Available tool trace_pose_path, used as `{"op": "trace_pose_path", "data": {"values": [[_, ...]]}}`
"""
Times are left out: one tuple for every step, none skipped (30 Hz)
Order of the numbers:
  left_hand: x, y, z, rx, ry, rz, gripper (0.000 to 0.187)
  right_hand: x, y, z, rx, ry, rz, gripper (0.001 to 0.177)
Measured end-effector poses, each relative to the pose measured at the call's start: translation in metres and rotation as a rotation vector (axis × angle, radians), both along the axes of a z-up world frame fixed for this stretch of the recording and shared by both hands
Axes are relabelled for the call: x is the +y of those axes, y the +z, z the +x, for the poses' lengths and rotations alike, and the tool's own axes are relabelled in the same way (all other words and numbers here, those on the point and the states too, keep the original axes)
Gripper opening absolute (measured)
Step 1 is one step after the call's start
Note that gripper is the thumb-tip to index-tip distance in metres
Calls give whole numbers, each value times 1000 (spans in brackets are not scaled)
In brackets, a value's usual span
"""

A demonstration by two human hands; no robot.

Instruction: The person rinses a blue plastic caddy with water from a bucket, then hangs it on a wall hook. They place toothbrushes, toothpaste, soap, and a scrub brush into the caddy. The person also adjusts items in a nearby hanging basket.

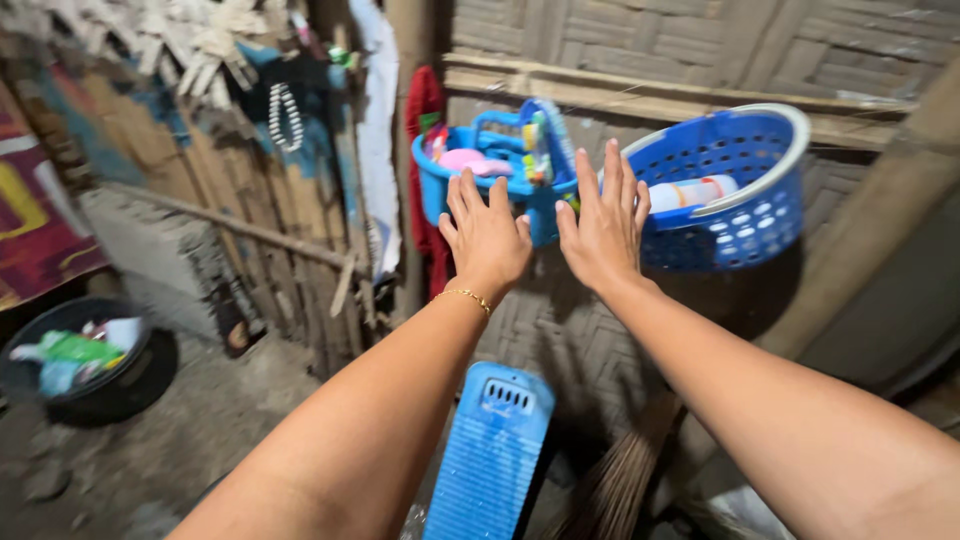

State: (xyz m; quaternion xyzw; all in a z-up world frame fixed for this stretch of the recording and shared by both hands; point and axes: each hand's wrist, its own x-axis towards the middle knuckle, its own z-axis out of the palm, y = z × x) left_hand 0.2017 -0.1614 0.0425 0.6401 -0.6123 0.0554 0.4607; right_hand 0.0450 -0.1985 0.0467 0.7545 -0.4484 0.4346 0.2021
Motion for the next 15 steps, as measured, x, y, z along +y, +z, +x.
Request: {"op": "trace_pose_path", "data": {"values": [[-6, 3, -9, 0, -17, -37, 62, -3, 4, -7, -4, -15, -13, 68], [-12, 5, -18, 0, -35, -73, 58, -6, 7, -14, -9, -30, -26, 66], [-19, 8, -27, -1, -49, -112, 54, -11, 10, -23, -13, -43, -31, 64], [-24, 8, -36, -4, -70, -166, 53, -15, 14, -32, -17, -55, -36, 63], [-30, 10, -45, -11, -96, -222, 53, -20, 19, -40, -27, -72, -43, 62], [-36, 13, -52, -17, -123, -278, 52, -25, 24, -45, -49, -64, -60, 57], [-43, 15, -62, -12, -152, -283, 48, -28, 26, -53, -65, -57, -69, 52], [-51, 16, -71, -6, -182, -289, 44, -31, 29, -60, -81, -50, -79, 47], [-57, 14, -77, 3, -205, -287, 40, -34, 31, -66, -63, -60, -77, 43], [-64, 12, -84, 5, -234, -231, 36, -37, 36, -70, -46, -69, -74, 39], [-73, 13, -90, 6, -259, -180, 32, -41, 43, -73, -30, -75, -76, 35], [-83, 12, -97, 5, -285, -129, 29, -44, 49, -77, 10, -153, -105, 33], [-92, 9, -102, 40, -252, -98, 31, -45, 54, -81, 51, -228, -130, 31], [-102, 4, -109, 74, -219, -67, 35, -45, 57, -83, 91, -303, -154, 29], [-113, -1, -115, 108, -187, -36, 40, -44, 57, -85, 102, -316, -106, 29]]}}
